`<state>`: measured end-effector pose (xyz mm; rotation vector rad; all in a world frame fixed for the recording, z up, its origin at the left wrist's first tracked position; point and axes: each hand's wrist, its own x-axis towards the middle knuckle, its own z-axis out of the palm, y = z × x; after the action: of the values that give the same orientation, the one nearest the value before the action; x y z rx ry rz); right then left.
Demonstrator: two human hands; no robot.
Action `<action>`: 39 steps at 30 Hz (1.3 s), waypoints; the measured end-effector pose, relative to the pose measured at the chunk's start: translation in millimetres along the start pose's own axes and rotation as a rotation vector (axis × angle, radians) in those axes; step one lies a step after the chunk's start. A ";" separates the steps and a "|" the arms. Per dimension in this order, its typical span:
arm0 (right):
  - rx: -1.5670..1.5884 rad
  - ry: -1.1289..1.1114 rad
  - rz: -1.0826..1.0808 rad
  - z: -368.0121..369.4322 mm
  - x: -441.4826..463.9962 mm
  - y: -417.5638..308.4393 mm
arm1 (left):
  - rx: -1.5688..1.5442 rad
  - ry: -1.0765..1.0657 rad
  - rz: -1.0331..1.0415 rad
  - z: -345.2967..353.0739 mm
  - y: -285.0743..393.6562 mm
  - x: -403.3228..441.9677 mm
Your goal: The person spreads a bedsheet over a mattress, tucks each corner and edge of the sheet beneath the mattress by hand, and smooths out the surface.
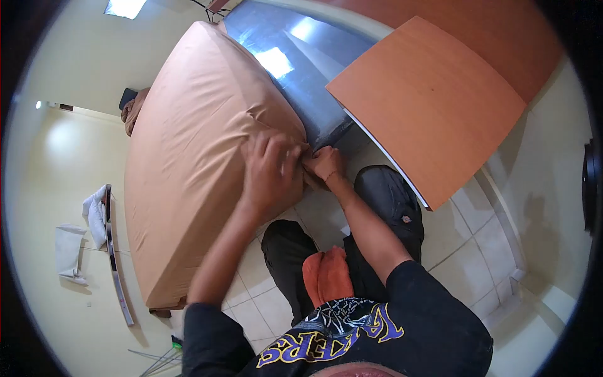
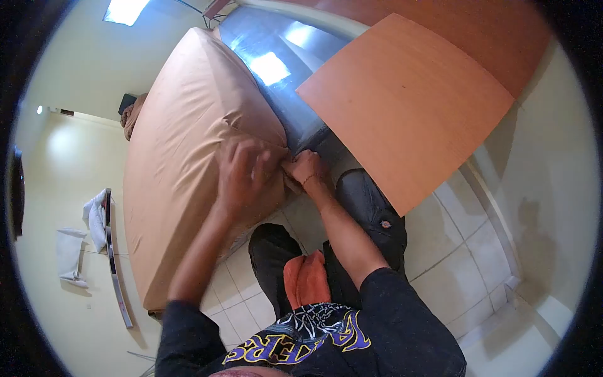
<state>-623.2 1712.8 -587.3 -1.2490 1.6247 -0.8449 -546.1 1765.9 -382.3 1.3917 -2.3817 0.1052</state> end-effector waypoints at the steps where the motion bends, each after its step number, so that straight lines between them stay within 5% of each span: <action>1: -0.053 0.030 -0.002 0.2 2.6 -1.3 | -0.212 -0.030 -0.107 15.9 -3.3 -25.6; 3: -0.040 0.017 -0.004 -2.7 4.5 -3.8 | -0.440 -0.142 -0.467 55.4 -8.1 -73.9; 6: -0.069 -0.012 -0.020 -9.3 0.1 -11.9 | -0.279 -0.008 -0.295 103.2 -37.2 -99.4; 11: -0.173 0.019 -0.106 -7.5 -2.8 -10.5 | -0.138 -0.036 -0.403 129.6 -43.6 -106.9; 15: -0.146 -0.013 -0.289 -14.4 -21.0 -9.0 | 0.169 -0.154 -0.478 134.3 -40.2 -101.5; 17: -0.166 0.052 -0.346 -26.4 -41.1 -9.6 | 0.193 -0.124 -0.476 144.1 -47.3 -107.1; 19: -0.253 0.014 -0.654 -31.5 -54.0 -6.4 | 0.215 -0.094 -0.447 149.6 -47.5 -110.7; 25: -0.431 -0.080 -0.827 -17.2 -61.4 -1.5 | 0.222 -0.037 -0.361 151.4 -51.4 -123.9; 30: -0.679 -0.097 -0.819 -9.8 -51.2 -12.8 | -0.055 0.017 -0.376 140.1 -55.5 -135.6; 36: -0.890 -0.205 -0.639 12.4 -45.3 -40.3 | 0.168 0.010 -0.532 131.5 -54.5 -147.7; 39: -0.886 -0.317 -0.577 7.1 -34.9 -32.4 | 0.027 0.036 -0.520 152.2 -85.0 -144.8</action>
<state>-601.8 1738.2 -552.5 -2.4068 1.4091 -0.1728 -453.4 1804.0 -585.5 1.9498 -1.9198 0.0206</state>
